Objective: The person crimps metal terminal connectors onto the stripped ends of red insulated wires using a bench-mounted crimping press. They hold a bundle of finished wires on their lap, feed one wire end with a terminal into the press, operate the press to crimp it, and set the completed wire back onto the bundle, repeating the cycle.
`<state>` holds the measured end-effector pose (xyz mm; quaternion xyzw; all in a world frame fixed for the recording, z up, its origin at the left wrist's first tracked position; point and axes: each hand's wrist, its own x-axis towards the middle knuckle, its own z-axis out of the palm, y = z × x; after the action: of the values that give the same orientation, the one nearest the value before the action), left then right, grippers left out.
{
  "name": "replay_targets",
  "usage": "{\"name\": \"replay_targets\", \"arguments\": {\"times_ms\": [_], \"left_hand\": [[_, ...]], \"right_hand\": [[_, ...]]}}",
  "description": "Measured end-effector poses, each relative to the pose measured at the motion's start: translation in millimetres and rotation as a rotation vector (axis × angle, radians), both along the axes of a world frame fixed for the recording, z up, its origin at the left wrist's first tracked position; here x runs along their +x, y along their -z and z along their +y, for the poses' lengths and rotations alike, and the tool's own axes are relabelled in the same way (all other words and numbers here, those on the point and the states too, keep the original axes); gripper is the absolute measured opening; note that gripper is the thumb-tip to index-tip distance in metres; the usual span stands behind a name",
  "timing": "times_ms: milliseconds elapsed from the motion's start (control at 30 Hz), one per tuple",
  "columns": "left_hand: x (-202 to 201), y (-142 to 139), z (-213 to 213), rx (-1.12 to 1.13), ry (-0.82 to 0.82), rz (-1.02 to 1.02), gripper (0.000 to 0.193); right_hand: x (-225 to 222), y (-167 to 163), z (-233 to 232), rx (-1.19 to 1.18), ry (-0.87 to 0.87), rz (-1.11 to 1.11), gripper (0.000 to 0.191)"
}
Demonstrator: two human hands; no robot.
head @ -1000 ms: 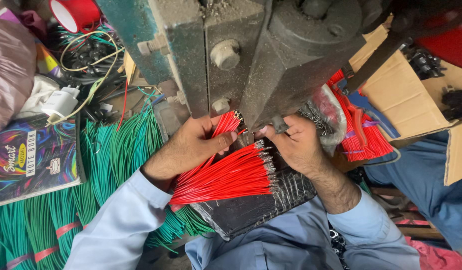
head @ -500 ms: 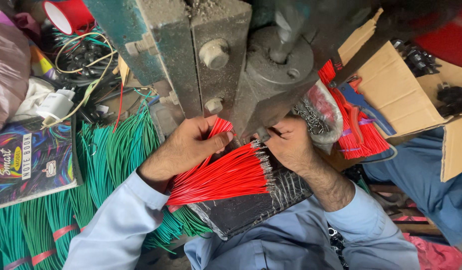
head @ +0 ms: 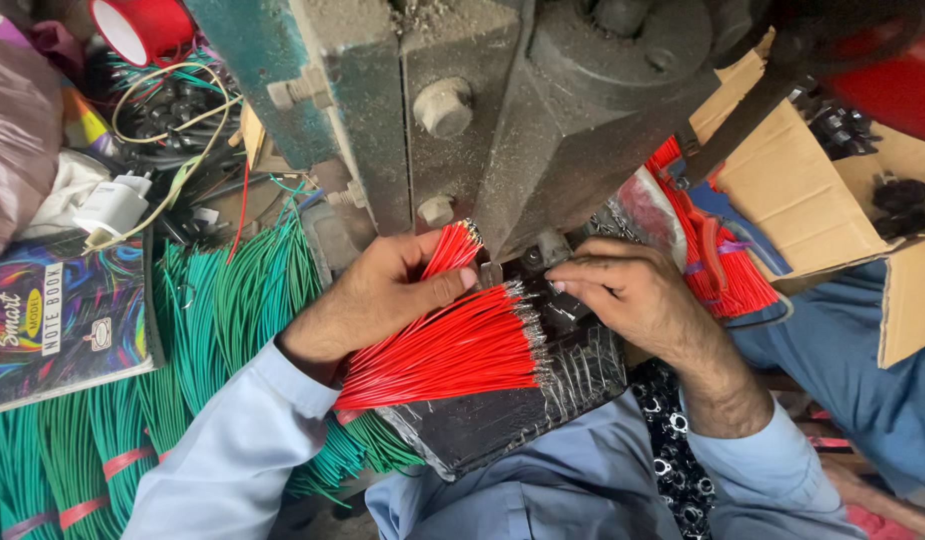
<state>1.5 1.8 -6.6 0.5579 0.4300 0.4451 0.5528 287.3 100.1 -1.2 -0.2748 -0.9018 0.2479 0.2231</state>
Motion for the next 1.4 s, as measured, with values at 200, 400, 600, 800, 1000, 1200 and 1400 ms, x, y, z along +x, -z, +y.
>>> {"name": "replay_targets", "arguments": {"times_ms": [200, 400, 600, 800, 1000, 1200, 1400], "left_hand": [[0, 0, 0, -0.054, -0.099, 0.045, 0.025], [-3, 6, 1, -0.062, -0.062, -0.033, 0.018], [-3, 7, 0, -0.076, -0.064, 0.064, 0.018], [0, 2, 1, -0.079, -0.037, 0.010, 0.025], [1, -1, 1, -0.058, -0.038, 0.057, 0.027], [0, 1, 0, -0.113, -0.071, 0.092, 0.023], [-2, -3, -1, -0.023, -0.063, 0.154, 0.022]], "right_hand": [[-1, -2, 1, 0.028, -0.040, -0.017, 0.013], [-10, 8, -4, -0.082, 0.111, 0.187, 0.023], [-40, 34, -12, -0.577, 0.024, 0.528, 0.013], [-45, 46, 0, -0.436, 0.097, 0.430, 0.006], [-47, 50, 3, -0.368, 0.099, 0.394, 0.010], [-48, 50, 2, -0.342, 0.074, 0.419, 0.011], [-47, 55, 3, -0.365, 0.075, 0.424, 0.011]]}}
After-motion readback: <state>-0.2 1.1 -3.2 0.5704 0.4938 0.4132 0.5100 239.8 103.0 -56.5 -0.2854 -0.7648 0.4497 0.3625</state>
